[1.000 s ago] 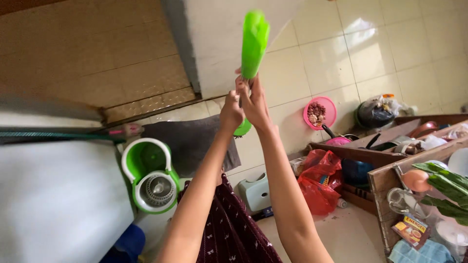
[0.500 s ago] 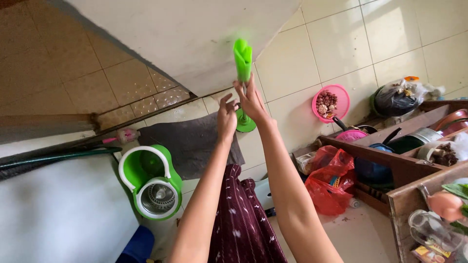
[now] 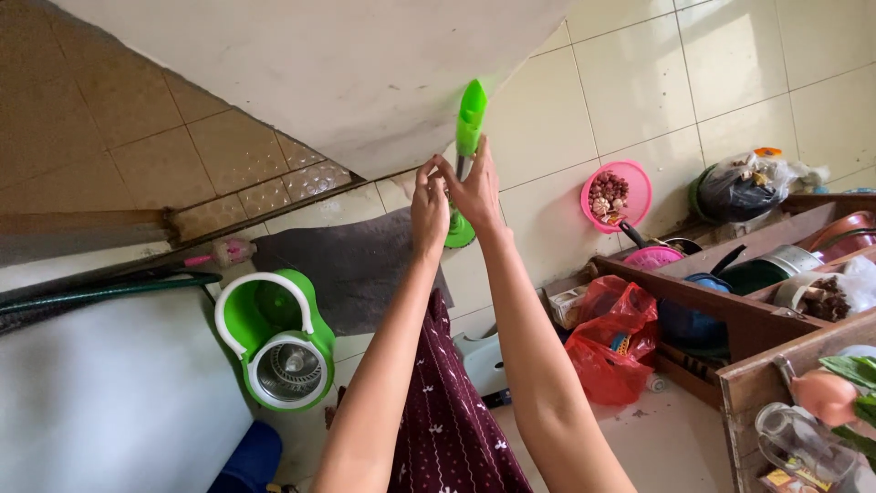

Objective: Assembling the handle of a spin mop and then emptying the water bucket into a squat toilet.

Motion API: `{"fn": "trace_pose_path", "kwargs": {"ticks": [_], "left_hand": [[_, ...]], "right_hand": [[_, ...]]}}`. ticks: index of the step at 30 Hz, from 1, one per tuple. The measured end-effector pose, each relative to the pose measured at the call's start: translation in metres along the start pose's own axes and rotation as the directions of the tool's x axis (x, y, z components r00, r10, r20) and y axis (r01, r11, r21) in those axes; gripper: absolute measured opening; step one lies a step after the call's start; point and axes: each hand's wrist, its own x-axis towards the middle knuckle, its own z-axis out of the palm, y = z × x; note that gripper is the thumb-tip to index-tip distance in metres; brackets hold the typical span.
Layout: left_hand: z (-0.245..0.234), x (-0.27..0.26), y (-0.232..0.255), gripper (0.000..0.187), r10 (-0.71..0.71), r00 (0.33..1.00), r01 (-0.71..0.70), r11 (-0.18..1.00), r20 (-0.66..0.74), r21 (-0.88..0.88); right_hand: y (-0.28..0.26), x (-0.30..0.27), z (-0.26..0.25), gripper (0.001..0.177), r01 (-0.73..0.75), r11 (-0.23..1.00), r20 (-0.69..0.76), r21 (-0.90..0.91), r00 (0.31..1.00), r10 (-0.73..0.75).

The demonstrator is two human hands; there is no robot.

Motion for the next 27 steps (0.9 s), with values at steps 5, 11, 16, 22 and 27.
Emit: {"fn": "trace_pose_path", "kwargs": {"ticks": [5, 11, 16, 22, 27], "left_hand": [[-0.003, 0.008, -0.027, 0.045, 0.076, 0.997, -0.074, 0.995, -0.031, 0.068], [-0.003, 0.005, -0.044, 0.042, 0.07, 0.997, -0.068, 0.996, -0.042, 0.056], [-0.003, 0.001, -0.05, 0.041, 0.041, 0.998, -0.04, 0.999, -0.051, 0.025], [-0.005, -0.003, -0.047, 0.041, -0.021, 0.998, 0.024, 0.997, -0.053, 0.067], [-0.009, -0.005, -0.04, 0.04, -0.069, 0.997, 0.071, 0.992, -0.02, 0.1]], "right_hand": [[0.003, -0.002, 0.0, 0.069, -0.058, 0.998, 0.005, 0.003, 0.998, 0.058], [0.024, -0.007, 0.01, 0.078, 0.034, 0.998, -0.128, 0.057, 0.991, -0.027], [0.014, -0.011, 0.008, 0.074, -0.058, 0.998, -0.114, 0.039, 0.991, 0.062], [0.046, -0.011, 0.023, 0.068, 0.017, 0.968, -0.241, 0.251, 0.969, 0.046], [0.038, -0.011, 0.022, 0.064, -0.063, 0.992, -0.159, 0.113, 0.984, 0.081]]}}
